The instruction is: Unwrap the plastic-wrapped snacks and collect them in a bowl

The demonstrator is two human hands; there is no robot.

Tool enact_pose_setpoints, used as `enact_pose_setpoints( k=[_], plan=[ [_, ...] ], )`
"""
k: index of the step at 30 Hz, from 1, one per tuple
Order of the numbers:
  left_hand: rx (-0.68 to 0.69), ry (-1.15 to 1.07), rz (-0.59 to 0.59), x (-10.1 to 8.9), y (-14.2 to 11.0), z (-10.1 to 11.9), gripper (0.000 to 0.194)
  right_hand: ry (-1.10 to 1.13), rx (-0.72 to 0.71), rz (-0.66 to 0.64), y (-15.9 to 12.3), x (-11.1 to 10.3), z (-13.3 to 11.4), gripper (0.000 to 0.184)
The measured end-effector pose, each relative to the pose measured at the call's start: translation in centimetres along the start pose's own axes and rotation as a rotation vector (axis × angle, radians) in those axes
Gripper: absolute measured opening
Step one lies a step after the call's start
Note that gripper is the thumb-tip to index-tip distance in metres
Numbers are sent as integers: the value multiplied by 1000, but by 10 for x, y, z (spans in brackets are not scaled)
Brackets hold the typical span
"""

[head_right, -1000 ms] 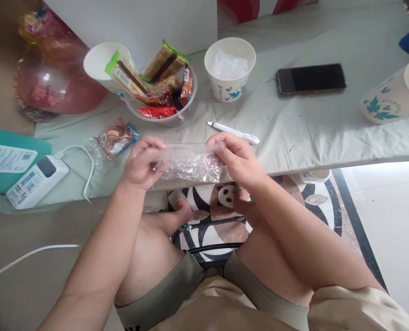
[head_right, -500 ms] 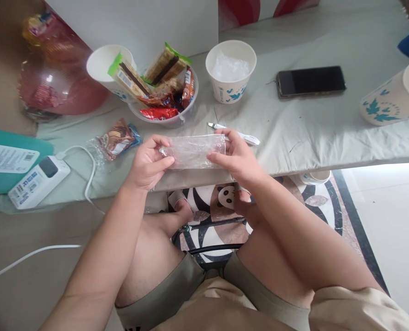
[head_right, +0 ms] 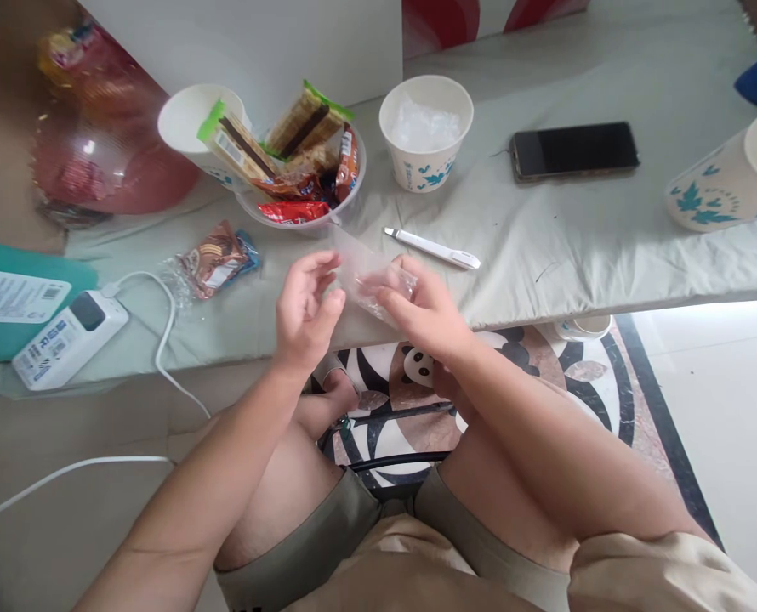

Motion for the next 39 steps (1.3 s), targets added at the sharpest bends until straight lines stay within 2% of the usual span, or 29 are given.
enact_pose_setpoints(
  k=[4,6,10,13,15,16,18,21,24,28,31,34,36,39],
  plan=[
    [-235,-290,-327,13,4,-8,55,271,46,-16,-4,9,8,29],
    [-311,-319,-381,16,5,-10,54,320,63,-12,-4,11,11,27],
    [-356,-294,-264,14,6,-12,44,121,41,-3,-4,8,11,22],
    [-358,-305,-224,12,8,-13,39,-84,-32,89,-1,0,8,23],
    [-373,-313,-232,11,9,-13,37,-149,-71,158,0,-6,6,32],
    [-386,-311,-245,10,10,-13,37,-137,-71,159,1,-8,6,38],
    [-409,-303,-274,9,11,-12,37,-48,-26,67,3,-8,7,45],
    [-405,-322,-280,9,12,-10,43,-12,29,-91,3,-4,6,35],
    [-416,-371,-262,12,13,-8,54,-87,1,-23,5,-3,4,22],
    [-449,-365,-157,12,14,-8,54,-25,-27,91,10,-3,4,26],
    [-365,-298,11,4,14,-1,53,21,-45,142,12,-8,5,24],
    [-174,-166,168,-2,15,18,42,27,-22,199,12,-15,3,18],
    [-37,-46,230,2,22,38,31,17,-21,219,11,-19,1,15],
    [136,130,258,22,47,79,22,19,-24,221,10,-20,-2,13]
  ],
)
Point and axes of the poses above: each hand's wrist, its own y-axis towards the middle knuckle, its own x-axis out of the palm, z = x × y, the point moved 3 cm from there along y, towards the middle knuckle, and after that the axes turned 15 degrees about -x, right-handed, at the moved point
